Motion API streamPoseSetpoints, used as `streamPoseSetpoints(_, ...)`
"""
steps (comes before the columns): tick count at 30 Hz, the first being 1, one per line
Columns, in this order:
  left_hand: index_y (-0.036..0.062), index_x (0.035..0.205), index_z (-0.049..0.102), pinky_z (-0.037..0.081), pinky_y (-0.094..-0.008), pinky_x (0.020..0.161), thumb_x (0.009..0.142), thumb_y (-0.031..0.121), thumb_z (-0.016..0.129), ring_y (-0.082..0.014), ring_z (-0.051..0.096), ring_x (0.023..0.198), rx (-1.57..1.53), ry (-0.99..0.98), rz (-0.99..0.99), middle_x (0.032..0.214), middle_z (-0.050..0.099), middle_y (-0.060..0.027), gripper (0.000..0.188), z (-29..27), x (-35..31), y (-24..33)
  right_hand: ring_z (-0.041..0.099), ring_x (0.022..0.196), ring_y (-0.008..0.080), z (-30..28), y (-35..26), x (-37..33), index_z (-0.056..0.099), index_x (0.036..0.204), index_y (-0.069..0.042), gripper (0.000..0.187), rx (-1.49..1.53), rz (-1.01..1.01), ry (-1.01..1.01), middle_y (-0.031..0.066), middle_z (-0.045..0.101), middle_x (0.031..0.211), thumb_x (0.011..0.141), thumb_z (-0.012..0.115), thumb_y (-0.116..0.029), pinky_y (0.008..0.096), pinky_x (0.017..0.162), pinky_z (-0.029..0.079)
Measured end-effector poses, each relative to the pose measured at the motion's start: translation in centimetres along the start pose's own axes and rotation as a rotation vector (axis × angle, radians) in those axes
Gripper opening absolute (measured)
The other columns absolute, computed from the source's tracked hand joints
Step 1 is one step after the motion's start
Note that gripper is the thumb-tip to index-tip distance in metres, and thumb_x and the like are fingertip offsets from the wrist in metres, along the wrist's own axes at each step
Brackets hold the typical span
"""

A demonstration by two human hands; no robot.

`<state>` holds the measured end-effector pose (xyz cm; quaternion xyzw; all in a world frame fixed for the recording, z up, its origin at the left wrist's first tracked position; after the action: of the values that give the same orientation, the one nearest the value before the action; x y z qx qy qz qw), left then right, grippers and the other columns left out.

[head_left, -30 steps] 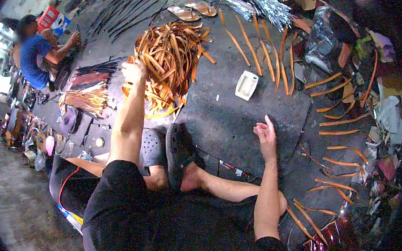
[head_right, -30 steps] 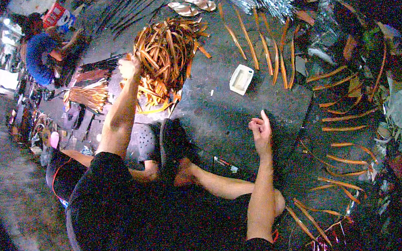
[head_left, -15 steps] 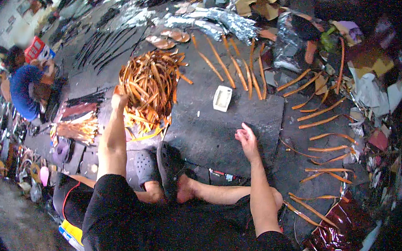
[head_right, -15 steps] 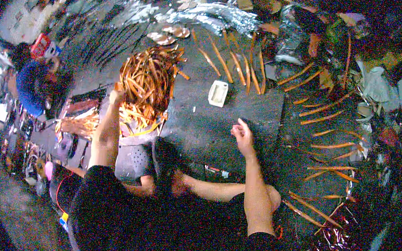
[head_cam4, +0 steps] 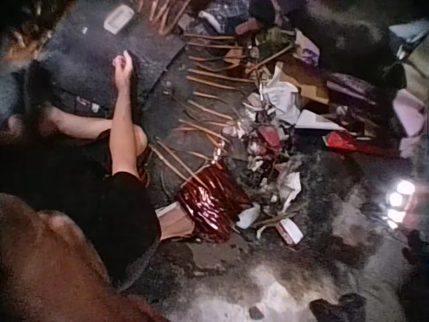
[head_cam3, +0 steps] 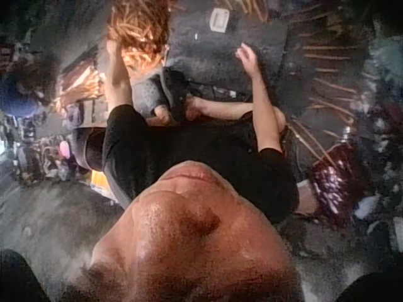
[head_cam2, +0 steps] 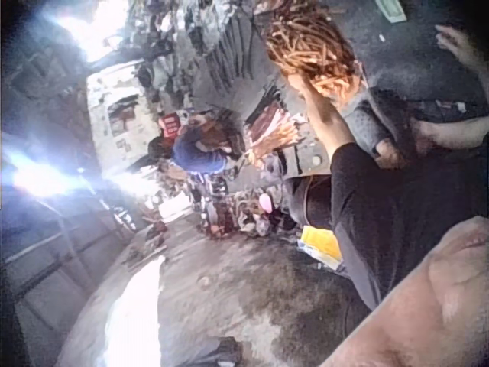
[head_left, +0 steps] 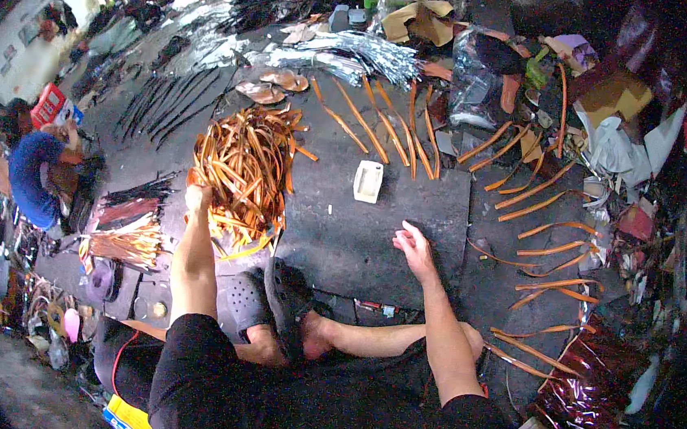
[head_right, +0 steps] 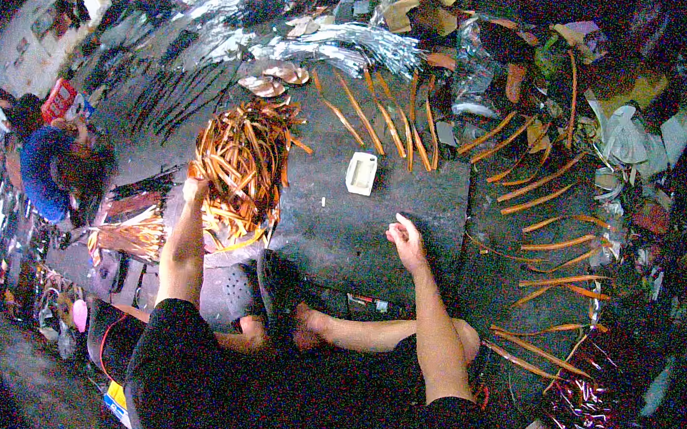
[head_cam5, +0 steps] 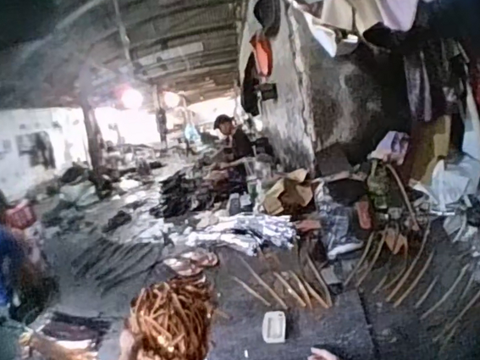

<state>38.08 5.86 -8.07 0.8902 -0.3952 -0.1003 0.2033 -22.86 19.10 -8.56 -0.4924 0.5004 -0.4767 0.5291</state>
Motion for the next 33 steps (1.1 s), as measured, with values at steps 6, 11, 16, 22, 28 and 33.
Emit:
streamPoseSetpoints(6, -0.0049, 0.093, 0.067, 0.052, -0.0378, 0.062, 0.084, 0.046, 0.057, -0.0316, 0.065, 0.068, -0.052, 0.334, 0.186, 0.081, 0.067, -0.0196, 0.052, -1.8, 3.0, -3.4, 0.062, 0.096, 0.0212, 1.4, 0.2, 0.6, 0.045, 0.134, 0.001, 0.044, 0.076, 0.037, -0.004, 0.0140, 0.057, 0.111, 0.094, 0.057, -0.016, 0.0331, 0.087, 0.053)
streamPoseSetpoints(11, -0.0082, 0.090, 0.064, 0.047, -0.0375, 0.065, 0.082, 0.042, 0.054, -0.0237, 0.060, 0.068, -0.717, 0.202, -0.068, 0.082, 0.067, -0.0160, 0.052, -8.2, 5.6, 1.8, 0.061, 0.100, 0.0213, 0.4, 0.7, 0.3, 0.045, 0.135, -0.002, 0.043, 0.050, 0.089, 0.034, 0.0126, 0.057, 0.111, 0.095, 0.055, -0.016, 0.0334, 0.090, 0.052)
streamPoseSetpoints(16, -0.0009, 0.098, 0.066, 0.046, -0.0304, 0.066, 0.090, 0.032, 0.058, -0.0151, 0.057, 0.071, -0.340, -0.184, 0.596, 0.081, 0.066, -0.0063, 0.035, -18.5, 1.1, 13.2, 0.062, 0.095, 0.0187, 0.4, -0.4, 0.1, 0.047, 0.133, -0.004, 0.042, 0.028, -0.032, 0.038, 0.0109, 0.060, 0.106, 0.093, 0.058, -0.011, 0.0320, 0.086, 0.053)
streamPoseSetpoints(22, 0.0001, 0.088, 0.064, 0.042, -0.0275, 0.058, 0.087, 0.015, 0.062, -0.0104, 0.052, 0.064, -0.086, -0.550, 0.981, 0.072, 0.062, -0.0030, 0.015, -23.3, -17.3, 21.5, 0.060, 0.098, 0.0134, 8.6, -12.6, -1.0, 0.049, 0.133, -0.008, 0.046, -0.053, -0.201, -0.082, 0.0074, 0.063, 0.108, 0.089, 0.062, -0.004, 0.0286, 0.088, 0.050)
streamPoseSetpoints(28, 0.0005, 0.088, 0.065, 0.047, -0.0281, 0.068, 0.083, 0.009, 0.065, -0.0133, 0.061, 0.073, -0.064, -0.830, 1.220, 0.077, 0.064, -0.0079, 0.010, -21.5, -28.1, 26.6, 0.057, 0.102, 0.0262, 15.5, -22.5, -2.1, 0.040, 0.138, -0.008, 0.055, -0.344, -0.684, -0.084, 0.0158, 0.059, 0.112, 0.089, 0.063, -0.018, 0.0381, 0.087, 0.045)
streamPoseSetpoints(33, -0.0015, 0.095, 0.062, 0.046, -0.0264, 0.070, 0.089, 0.009, 0.061, -0.0105, 0.058, 0.082, -0.081, -1.130, 0.950, 0.085, 0.063, -0.0031, 0.013, -15.1, -21.4, 22.9, 0.056, 0.067, 0.0141, 11.7, -18.9, -1.4, 0.045, 0.132, -0.012, 0.040, -0.329, -0.297, -0.319, 0.0070, 0.061, 0.077, 0.094, 0.056, -0.016, 0.0323, 0.061, 0.047)
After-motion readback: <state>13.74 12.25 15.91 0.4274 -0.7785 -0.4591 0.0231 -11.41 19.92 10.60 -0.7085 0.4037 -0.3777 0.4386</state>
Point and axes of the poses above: each hand's wrist, its own x-axis towards the middle knuckle, its own z-axis out of the palm, y = z × x, the point moved 3 cm from there along x, towards the middle knuckle
